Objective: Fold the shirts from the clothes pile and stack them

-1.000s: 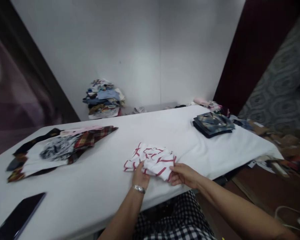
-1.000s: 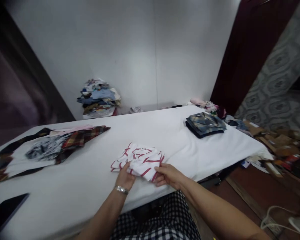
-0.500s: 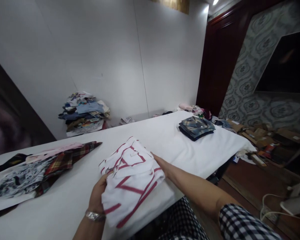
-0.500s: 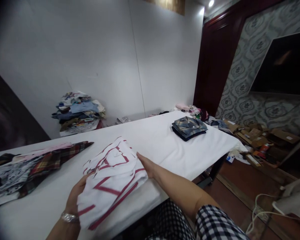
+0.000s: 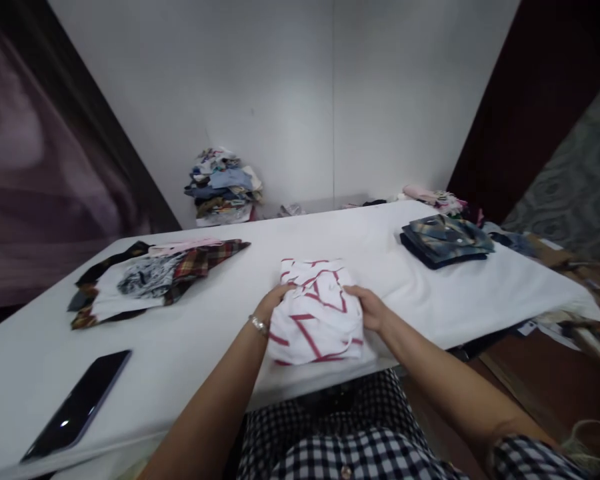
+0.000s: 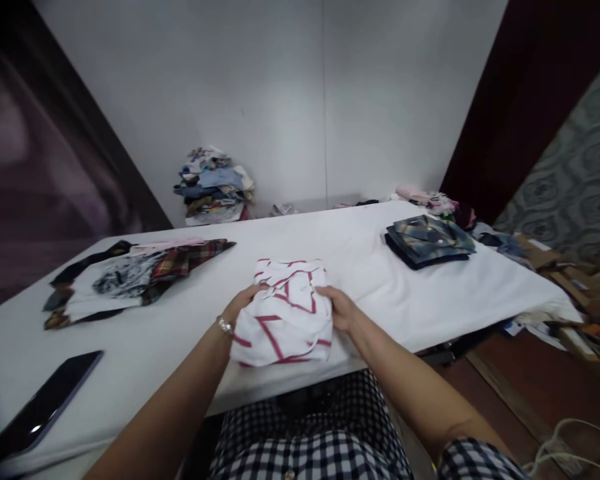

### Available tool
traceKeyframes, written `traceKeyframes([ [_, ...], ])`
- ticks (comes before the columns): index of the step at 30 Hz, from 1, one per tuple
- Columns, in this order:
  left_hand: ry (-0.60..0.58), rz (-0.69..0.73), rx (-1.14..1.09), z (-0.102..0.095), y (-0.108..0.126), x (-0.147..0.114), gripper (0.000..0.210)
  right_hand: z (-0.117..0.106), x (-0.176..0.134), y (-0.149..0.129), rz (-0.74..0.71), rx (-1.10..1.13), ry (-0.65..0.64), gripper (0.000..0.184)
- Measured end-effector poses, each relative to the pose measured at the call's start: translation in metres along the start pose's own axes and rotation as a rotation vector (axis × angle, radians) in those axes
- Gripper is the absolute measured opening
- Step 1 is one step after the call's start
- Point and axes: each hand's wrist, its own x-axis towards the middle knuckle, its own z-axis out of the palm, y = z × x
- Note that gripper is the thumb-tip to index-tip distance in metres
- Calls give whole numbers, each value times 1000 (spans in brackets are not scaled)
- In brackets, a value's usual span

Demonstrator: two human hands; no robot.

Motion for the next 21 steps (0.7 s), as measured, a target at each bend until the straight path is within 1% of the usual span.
traceKeyframes([
  [2,8,-36,-205,12,-4,6,12,-3,2,-24,-150,52,38,33],
  [4,97,28,-426,23,-12,10,15,-10,5,-40,-291,114,109,38],
  [5,153,65,-511,28,-19,12,15,-15,7,-42,-314,138,150,41],
  [6,200,73,-568,32,-28,13,15,-20,8,-39,-291,153,189,45],
  [8,271,-11,-609,37,-49,14,13,-28,9,-22,-166,154,242,46],
  [10,300,-137,-601,40,-70,13,11,-32,9,4,-26,122,255,40],
  [11,306,-172,-597,41,-79,12,11,-31,8,18,21,105,251,35],
  [13,303,-176,-600,43,-89,10,13,-27,6,39,70,89,218,25],
  [16,316,-162,-605,44,-88,7,12,-17,9,53,87,82,170,18],
  [18,339,-167,-600,45,-84,7,11,-11,16,53,80,74,172,18],
  [21,343,-168,-590,46,-78,8,13,-2,36,50,63,70,200,22],
])
